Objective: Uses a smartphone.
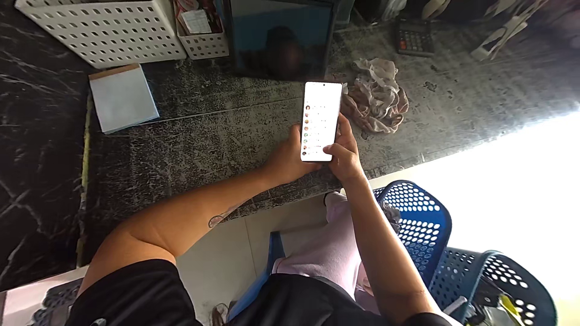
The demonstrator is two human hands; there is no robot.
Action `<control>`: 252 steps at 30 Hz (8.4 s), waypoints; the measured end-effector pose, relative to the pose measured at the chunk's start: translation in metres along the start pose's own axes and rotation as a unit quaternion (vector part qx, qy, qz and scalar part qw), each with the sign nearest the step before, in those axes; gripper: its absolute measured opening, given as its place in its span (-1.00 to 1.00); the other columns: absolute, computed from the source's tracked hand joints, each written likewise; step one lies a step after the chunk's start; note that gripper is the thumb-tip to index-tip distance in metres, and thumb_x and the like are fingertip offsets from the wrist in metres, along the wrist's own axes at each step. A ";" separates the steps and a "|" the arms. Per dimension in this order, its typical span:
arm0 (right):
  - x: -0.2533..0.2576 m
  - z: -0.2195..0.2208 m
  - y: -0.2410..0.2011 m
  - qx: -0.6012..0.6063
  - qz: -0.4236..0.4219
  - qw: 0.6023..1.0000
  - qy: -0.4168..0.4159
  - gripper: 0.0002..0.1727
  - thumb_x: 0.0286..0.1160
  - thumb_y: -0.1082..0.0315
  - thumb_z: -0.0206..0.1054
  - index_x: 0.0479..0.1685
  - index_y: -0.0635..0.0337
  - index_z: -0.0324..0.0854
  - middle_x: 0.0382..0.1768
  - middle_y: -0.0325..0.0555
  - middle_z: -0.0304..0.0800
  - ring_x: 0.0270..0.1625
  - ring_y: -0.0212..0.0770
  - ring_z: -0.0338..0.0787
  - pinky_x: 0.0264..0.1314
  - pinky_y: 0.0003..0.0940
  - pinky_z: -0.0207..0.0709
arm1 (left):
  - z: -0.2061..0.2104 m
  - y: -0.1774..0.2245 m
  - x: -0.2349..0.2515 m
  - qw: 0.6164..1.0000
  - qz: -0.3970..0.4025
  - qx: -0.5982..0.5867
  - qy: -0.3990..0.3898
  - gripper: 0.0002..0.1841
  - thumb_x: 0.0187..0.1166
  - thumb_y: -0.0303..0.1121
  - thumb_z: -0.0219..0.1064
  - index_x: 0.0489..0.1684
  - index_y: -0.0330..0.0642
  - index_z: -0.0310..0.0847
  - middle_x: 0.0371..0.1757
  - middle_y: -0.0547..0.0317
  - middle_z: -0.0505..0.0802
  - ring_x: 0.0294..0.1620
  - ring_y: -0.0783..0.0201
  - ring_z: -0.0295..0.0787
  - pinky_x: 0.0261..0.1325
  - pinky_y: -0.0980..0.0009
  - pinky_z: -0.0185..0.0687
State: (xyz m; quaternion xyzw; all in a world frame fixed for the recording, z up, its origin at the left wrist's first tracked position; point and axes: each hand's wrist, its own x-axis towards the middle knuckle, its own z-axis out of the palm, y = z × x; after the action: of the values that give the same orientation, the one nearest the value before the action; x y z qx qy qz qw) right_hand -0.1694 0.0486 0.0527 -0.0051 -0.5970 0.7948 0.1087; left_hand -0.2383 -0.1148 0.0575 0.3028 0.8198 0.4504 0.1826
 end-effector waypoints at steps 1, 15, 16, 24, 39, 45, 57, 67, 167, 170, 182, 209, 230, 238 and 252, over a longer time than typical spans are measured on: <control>0.000 0.000 0.000 -0.004 0.001 1.000 0.003 0.00 0.06 0.66 0.05 0.77 -0.09 0.01 0.28 -0.12 0.75 0.05 -0.26 0.88 0.06 -0.21 0.81 | 0.000 0.000 0.000 1.000 -0.001 0.005 -0.002 0.11 0.08 -0.10 0.81 0.64 -0.14 0.06 0.04 -0.03 0.85 0.09 0.08 0.88 0.18 -0.02 0.77; -0.001 0.005 -0.004 0.009 0.036 0.998 0.049 -0.38 0.58 0.38 -0.08 0.69 -0.21 0.22 0.18 -0.24 0.77 0.01 -0.36 0.86 0.02 -0.32 0.80 | -0.001 0.000 0.000 1.000 0.002 0.018 -0.017 0.12 0.08 -0.07 0.81 0.64 -0.16 0.04 0.05 -0.04 0.84 0.10 0.05 0.87 0.19 -0.04 0.77; -0.002 0.005 -0.003 0.008 0.029 0.999 0.041 -0.32 0.50 0.46 -0.04 0.69 -0.18 0.20 0.20 -0.22 0.77 0.01 -0.34 0.86 0.03 -0.31 0.80 | -0.002 0.001 0.000 1.000 -0.001 0.019 -0.017 0.12 0.09 -0.06 0.80 0.65 -0.18 0.04 0.06 -0.06 0.84 0.11 0.04 0.87 0.20 -0.04 0.76; 0.000 0.000 0.001 -0.007 0.013 1.000 0.006 -0.01 0.10 0.65 0.08 0.78 -0.07 0.00 0.35 -0.10 0.70 0.10 -0.24 0.87 0.09 -0.20 0.81 | -0.002 0.003 -0.004 1.000 -0.004 0.010 -0.008 0.09 0.11 -0.12 0.82 0.63 -0.17 0.05 0.02 -0.08 0.84 0.07 0.03 0.87 0.14 -0.04 0.78; -0.001 0.004 -0.003 -0.007 0.034 0.999 0.037 -0.23 0.47 0.56 -0.08 0.78 -0.15 0.10 0.30 -0.17 0.73 0.08 -0.29 0.87 0.09 -0.22 0.81 | -0.002 0.002 -0.004 1.000 0.003 0.013 -0.006 0.08 0.10 -0.13 0.82 0.62 -0.18 0.07 0.01 -0.08 0.85 0.06 0.02 0.88 0.14 -0.06 0.78; -0.001 0.004 -0.003 -0.003 0.031 0.999 0.025 -0.13 0.31 0.62 -0.03 0.78 -0.13 0.04 0.29 -0.17 0.73 0.06 -0.31 0.87 0.07 -0.26 0.81 | -0.002 0.002 -0.004 1.000 0.003 0.013 -0.007 0.08 0.12 -0.13 0.81 0.63 -0.20 0.06 0.05 -0.09 0.84 0.10 0.02 0.87 0.17 -0.04 0.77; -0.002 0.007 -0.006 -0.009 0.036 0.999 0.033 -0.32 0.63 0.45 -0.07 0.79 -0.18 0.07 0.31 -0.21 0.73 0.11 -0.31 0.87 0.12 -0.24 0.81 | -0.001 0.001 0.000 1.000 -0.006 0.007 -0.012 0.11 0.07 -0.12 0.82 0.63 -0.19 0.06 0.07 -0.07 0.84 0.11 0.05 0.87 0.21 -0.02 0.77; 0.002 0.003 -0.001 -0.004 0.023 1.000 0.021 -0.20 0.46 0.63 0.00 0.79 -0.06 0.03 0.34 -0.10 0.70 0.12 -0.24 0.86 0.13 -0.20 0.81 | 0.000 -0.004 0.001 1.000 0.022 -0.002 -0.008 0.11 0.07 -0.10 0.81 0.63 -0.21 0.06 0.06 -0.05 0.85 0.09 0.09 0.88 0.19 -0.01 0.79; 0.008 0.002 0.008 -0.114 -0.062 0.991 -0.036 0.24 0.02 0.68 0.49 0.86 0.28 -0.25 0.55 0.19 0.46 0.42 -0.07 0.72 0.39 -0.15 0.74 | 0.006 -0.012 0.000 0.995 0.076 -0.041 0.058 0.03 0.26 -0.20 0.71 0.65 -0.31 -0.01 0.08 -0.07 0.84 0.10 0.20 0.88 0.20 0.15 0.81; 0.008 0.000 0.009 -0.100 -0.062 0.992 -0.045 0.18 0.08 0.64 0.37 0.87 0.26 -0.28 0.59 0.16 0.41 0.47 -0.09 0.68 0.44 -0.14 0.70 | 0.005 -0.012 0.000 0.996 0.061 -0.043 0.051 0.05 0.25 -0.13 0.71 0.67 -0.26 -0.01 0.07 -0.03 0.85 0.10 0.21 0.88 0.21 0.15 0.81; 0.008 -0.005 0.011 -0.061 -0.058 0.995 -0.061 0.11 0.10 0.65 0.19 0.87 0.22 -0.30 0.55 0.12 0.46 0.43 -0.10 0.70 0.41 -0.08 0.69 | 0.005 -0.008 0.000 0.997 0.056 -0.031 0.047 0.07 0.19 -0.20 0.75 0.66 -0.26 -0.01 0.07 -0.08 0.84 0.11 0.12 0.88 0.22 0.06 0.79; 0.008 -0.006 0.009 -0.042 -0.054 0.996 -0.064 0.18 0.07 0.64 0.38 0.85 0.21 -0.27 0.47 0.13 0.56 0.34 -0.05 0.77 0.33 -0.04 0.75 | 0.005 -0.011 0.000 0.996 0.065 -0.050 0.044 0.04 0.20 -0.20 0.74 0.64 -0.23 0.01 0.08 -0.01 0.85 0.10 0.20 0.88 0.21 0.12 0.81; 0.009 -0.006 0.008 0.009 -0.036 0.998 -0.051 -0.06 0.26 0.61 -0.03 0.87 0.16 -0.18 0.46 0.04 0.59 0.34 -0.14 0.75 0.38 -0.07 0.68 | 0.003 -0.007 0.000 0.998 0.035 -0.048 0.034 0.10 0.14 -0.25 0.78 0.67 -0.23 -0.02 0.08 -0.09 0.84 0.13 0.09 0.88 0.25 0.02 0.77; 0.006 -0.008 0.009 -0.024 -0.037 0.997 -0.056 0.15 0.05 0.70 0.20 0.89 0.16 -0.28 0.50 0.07 0.56 0.37 -0.12 0.75 0.39 -0.07 0.70 | 0.003 -0.007 0.000 0.997 0.037 -0.057 0.035 0.10 0.16 -0.25 0.77 0.67 -0.25 -0.03 0.12 -0.09 0.83 0.15 0.12 0.87 0.27 0.06 0.78; 0.007 -0.009 0.012 -0.068 -0.053 0.994 -0.066 0.20 0.07 0.65 0.38 0.88 0.21 -0.28 0.40 0.10 0.64 0.30 -0.10 0.79 0.27 -0.12 0.77 | 0.005 -0.013 0.000 0.995 0.079 -0.033 0.049 0.05 0.21 -0.19 0.74 0.65 -0.29 0.01 0.11 -0.08 0.84 0.16 0.13 0.87 0.26 0.07 0.78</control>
State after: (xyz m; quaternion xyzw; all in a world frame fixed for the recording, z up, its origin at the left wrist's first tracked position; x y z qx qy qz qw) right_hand -0.1771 0.0549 0.0402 0.0719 -0.6546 0.7445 0.1099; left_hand -0.2397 -0.1172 0.0443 0.3382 0.7860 0.5044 0.1160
